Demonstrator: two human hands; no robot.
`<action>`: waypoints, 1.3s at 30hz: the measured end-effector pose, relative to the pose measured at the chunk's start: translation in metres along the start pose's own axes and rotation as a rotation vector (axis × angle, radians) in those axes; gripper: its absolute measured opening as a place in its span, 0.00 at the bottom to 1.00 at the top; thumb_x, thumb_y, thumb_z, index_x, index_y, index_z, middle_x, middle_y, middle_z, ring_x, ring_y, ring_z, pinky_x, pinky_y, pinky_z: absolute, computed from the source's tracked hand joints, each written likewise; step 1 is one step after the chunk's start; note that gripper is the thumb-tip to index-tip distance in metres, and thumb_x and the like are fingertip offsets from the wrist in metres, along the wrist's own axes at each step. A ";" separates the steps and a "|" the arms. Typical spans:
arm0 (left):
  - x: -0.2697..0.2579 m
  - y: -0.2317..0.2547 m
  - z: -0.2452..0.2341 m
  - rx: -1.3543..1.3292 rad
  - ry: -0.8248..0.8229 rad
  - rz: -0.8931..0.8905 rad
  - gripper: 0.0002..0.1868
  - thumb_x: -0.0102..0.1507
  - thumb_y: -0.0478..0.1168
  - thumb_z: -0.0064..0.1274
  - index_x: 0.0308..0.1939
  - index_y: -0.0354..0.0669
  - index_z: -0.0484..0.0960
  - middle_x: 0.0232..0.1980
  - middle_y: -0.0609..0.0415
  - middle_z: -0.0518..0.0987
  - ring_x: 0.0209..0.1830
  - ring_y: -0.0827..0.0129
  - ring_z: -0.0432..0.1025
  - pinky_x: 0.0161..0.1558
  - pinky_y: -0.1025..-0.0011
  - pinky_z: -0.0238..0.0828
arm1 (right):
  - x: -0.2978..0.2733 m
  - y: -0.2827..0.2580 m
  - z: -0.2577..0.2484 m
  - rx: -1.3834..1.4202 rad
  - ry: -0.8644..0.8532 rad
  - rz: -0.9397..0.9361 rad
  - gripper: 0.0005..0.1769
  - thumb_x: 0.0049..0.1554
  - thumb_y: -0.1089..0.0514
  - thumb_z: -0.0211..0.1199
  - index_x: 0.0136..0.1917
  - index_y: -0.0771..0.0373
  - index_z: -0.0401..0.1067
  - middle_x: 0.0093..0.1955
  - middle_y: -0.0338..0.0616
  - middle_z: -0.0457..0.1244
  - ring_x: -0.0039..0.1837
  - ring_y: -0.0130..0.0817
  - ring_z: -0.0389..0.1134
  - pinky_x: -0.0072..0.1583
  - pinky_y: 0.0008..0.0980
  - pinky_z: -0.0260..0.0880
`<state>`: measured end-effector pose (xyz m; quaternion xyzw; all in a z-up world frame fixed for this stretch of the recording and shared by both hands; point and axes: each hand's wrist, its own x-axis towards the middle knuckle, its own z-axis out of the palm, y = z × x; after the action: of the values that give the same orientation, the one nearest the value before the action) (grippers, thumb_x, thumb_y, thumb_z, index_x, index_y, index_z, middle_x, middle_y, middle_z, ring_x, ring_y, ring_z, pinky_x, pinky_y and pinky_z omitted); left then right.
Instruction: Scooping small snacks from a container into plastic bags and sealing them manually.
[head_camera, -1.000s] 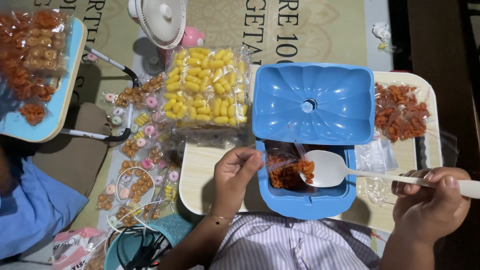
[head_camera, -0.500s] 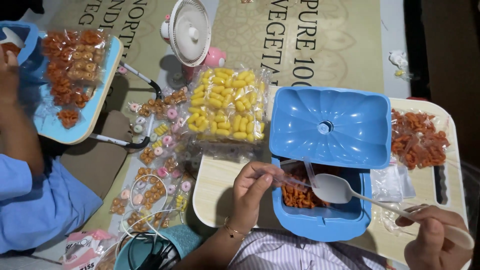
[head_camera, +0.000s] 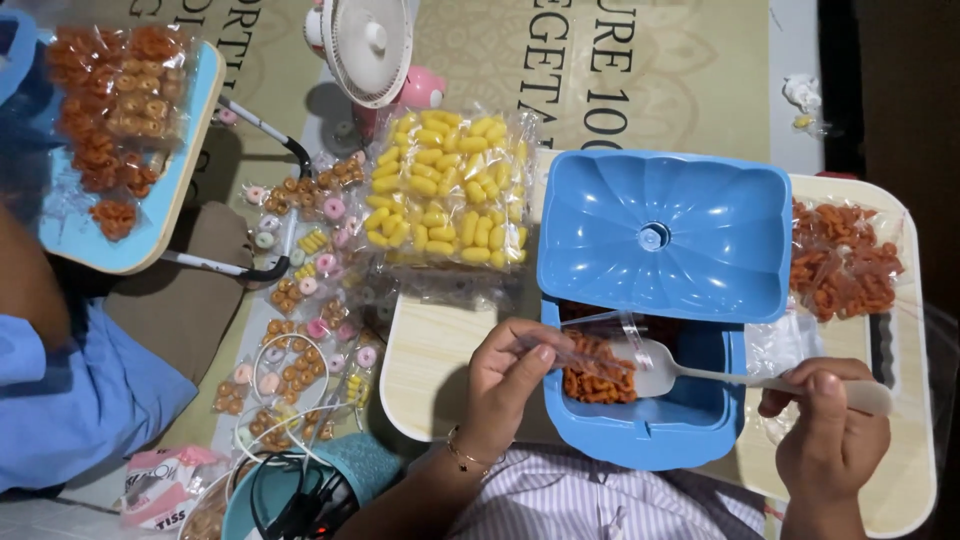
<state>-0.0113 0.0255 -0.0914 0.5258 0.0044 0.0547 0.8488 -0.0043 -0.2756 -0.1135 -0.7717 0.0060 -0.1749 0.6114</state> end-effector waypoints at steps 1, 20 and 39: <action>-0.001 -0.003 -0.001 -0.026 0.013 -0.023 0.08 0.68 0.37 0.53 0.48 0.37 0.80 0.46 0.47 0.84 0.49 0.64 0.79 0.53 0.68 0.80 | -0.002 0.004 -0.002 0.048 0.037 0.011 0.19 0.78 0.56 0.44 0.49 0.72 0.64 0.50 0.51 0.57 0.37 0.42 0.62 0.43 0.34 0.66; 0.010 0.015 0.003 -0.095 0.100 0.029 0.08 0.66 0.37 0.54 0.48 0.39 0.78 0.43 0.49 0.83 0.43 0.64 0.78 0.50 0.65 0.79 | 0.011 0.006 -0.019 0.199 0.225 0.170 0.17 0.75 0.47 0.51 0.48 0.59 0.59 0.35 0.43 0.49 0.33 0.29 0.55 0.37 0.28 0.59; 0.009 0.008 0.008 0.007 0.137 -0.093 0.11 0.66 0.35 0.53 0.52 0.36 0.79 0.41 0.48 0.83 0.42 0.66 0.79 0.48 0.71 0.79 | 0.018 -0.027 -0.031 0.336 0.305 0.120 0.12 0.67 0.45 0.53 0.42 0.47 0.63 0.33 0.26 0.53 0.30 0.18 0.56 0.30 0.20 0.53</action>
<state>-0.0026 0.0229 -0.0798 0.5231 0.0872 0.0511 0.8463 -0.0011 -0.3025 -0.0776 -0.6219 0.1152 -0.2513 0.7327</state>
